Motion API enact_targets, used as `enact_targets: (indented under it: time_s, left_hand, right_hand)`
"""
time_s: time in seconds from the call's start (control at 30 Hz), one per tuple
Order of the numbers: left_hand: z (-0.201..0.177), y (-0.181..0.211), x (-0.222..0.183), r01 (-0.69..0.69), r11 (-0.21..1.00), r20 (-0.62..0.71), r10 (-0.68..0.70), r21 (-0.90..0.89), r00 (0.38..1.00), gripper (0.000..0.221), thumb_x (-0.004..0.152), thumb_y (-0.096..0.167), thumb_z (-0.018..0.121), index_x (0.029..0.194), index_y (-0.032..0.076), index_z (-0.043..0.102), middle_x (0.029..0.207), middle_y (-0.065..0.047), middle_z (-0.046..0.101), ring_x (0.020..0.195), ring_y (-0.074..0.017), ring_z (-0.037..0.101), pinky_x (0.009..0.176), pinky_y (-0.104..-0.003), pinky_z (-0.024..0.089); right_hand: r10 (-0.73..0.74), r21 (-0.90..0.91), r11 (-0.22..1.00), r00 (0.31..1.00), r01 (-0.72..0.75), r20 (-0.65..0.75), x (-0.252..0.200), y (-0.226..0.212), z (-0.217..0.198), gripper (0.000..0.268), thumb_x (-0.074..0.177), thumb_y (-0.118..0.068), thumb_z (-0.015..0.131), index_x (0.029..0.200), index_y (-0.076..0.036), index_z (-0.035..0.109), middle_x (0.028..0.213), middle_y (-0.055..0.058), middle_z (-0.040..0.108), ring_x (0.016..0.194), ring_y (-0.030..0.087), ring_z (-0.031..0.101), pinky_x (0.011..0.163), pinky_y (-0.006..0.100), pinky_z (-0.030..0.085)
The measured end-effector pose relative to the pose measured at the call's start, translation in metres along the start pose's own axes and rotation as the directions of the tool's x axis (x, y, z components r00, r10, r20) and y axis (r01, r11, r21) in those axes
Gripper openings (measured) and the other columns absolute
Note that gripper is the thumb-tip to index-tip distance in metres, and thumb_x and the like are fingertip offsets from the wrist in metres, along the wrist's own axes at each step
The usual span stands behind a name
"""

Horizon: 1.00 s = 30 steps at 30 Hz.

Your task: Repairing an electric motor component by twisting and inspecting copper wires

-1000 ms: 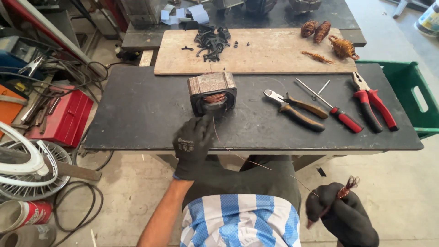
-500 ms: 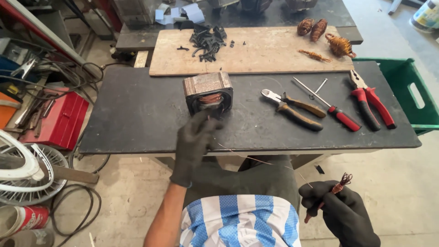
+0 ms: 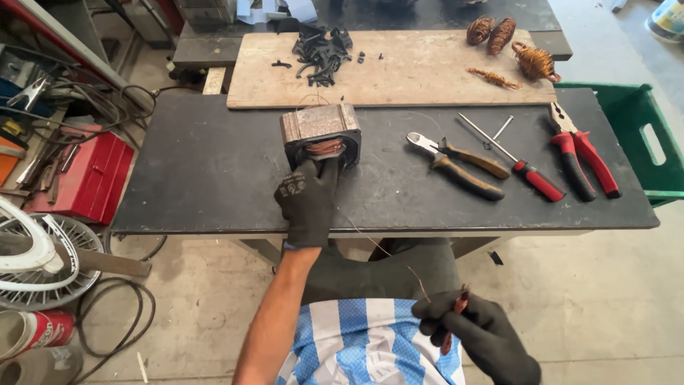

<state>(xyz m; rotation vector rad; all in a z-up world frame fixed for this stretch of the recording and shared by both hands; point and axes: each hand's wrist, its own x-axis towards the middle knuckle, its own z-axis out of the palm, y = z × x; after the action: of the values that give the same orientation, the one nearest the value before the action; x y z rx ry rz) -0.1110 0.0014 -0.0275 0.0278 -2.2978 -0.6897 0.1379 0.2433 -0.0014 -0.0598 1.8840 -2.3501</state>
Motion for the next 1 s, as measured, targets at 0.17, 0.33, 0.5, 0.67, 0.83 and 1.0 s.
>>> enact_targets:
  time_s: [0.17,0.33,0.5,0.67,0.83,1.0]
  left_hand:
    - [-0.067,0.027,0.003,0.384,0.919,0.318,-0.338,-0.092,0.886,0.048,0.095,0.049,0.063,0.060,0.017,0.059,0.057,-0.007,0.062,0.055,-0.0238,0.058,0.059,-0.043,0.037]
    - [-0.114,0.014,-0.034,0.419,0.905,0.380,-0.366,-0.064,0.849,0.044,0.096,0.043,0.062,0.059,0.020,0.052,0.053,-0.002,0.055,0.053,-0.0175,0.054,0.065,-0.043,0.039]
    - [-0.131,-0.031,-0.137,-0.269,0.957,0.253,0.234,0.112,0.939,0.011,0.093,0.017,0.057,0.095,0.028,0.061,0.065,0.001,0.055,0.046,-0.0170,0.047,0.049,-0.038,0.041]
    - [-0.154,-0.008,-0.177,0.295,0.886,0.864,0.194,-0.358,0.465,0.014,0.093,0.034,0.066,0.087,0.024,0.074,0.070,0.007,0.073,0.061,-0.0105,0.068,0.053,-0.030,0.055]
    - [-0.109,-0.008,-0.218,-0.149,0.884,0.790,0.464,-0.443,0.401,0.027,0.101,0.041,0.060,0.092,0.016,0.063,0.062,-0.013,0.062,0.058,-0.0379,0.062,0.051,-0.056,0.041]
    - [-0.128,-0.013,-0.138,-0.079,0.888,0.702,0.409,-0.452,0.583,0.036,0.091,0.053,0.071,0.075,0.021,0.067,0.066,0.000,0.065,0.066,-0.0224,0.067,0.062,-0.039,0.047]
  right_hand:
    - [0.093,0.032,0.995,0.996,-0.093,-0.007,-0.001,-0.004,0.002,0.021,0.090,-0.007,0.064,0.096,0.008,0.076,0.107,0.030,0.084,0.073,0.034,0.080,0.054,0.040,0.063]
    - [-0.133,0.215,0.968,0.991,0.131,-0.005,-0.012,-0.003,-0.013,0.031,0.090,-0.018,0.070,0.091,0.013,0.067,0.077,0.027,0.069,0.060,0.032,0.063,0.056,0.041,0.051]
    - [-0.176,0.280,0.930,0.956,0.240,-0.234,-0.021,0.029,-0.065,0.039,0.096,-0.032,0.071,0.107,0.004,0.066,0.064,0.013,0.053,0.048,0.023,0.048,0.044,0.037,0.037]
    - [-0.137,0.045,0.985,0.909,0.168,-0.394,0.008,-0.004,-0.044,0.021,0.092,-0.016,0.049,0.081,0.002,0.053,0.054,0.005,0.031,0.046,0.015,0.029,0.043,0.029,0.020]
    - [-0.131,0.294,0.945,0.989,0.145,-0.069,0.027,0.003,-0.038,0.049,0.101,-0.043,0.052,0.067,-0.009,0.043,0.050,-0.004,0.028,0.042,0.010,0.022,0.039,0.028,0.015]
    - [-0.206,0.235,0.949,0.978,0.210,-0.042,0.022,-0.010,-0.028,0.046,0.100,-0.036,0.053,0.065,-0.009,0.044,0.048,-0.001,0.032,0.040,0.012,0.026,0.035,0.028,0.017]
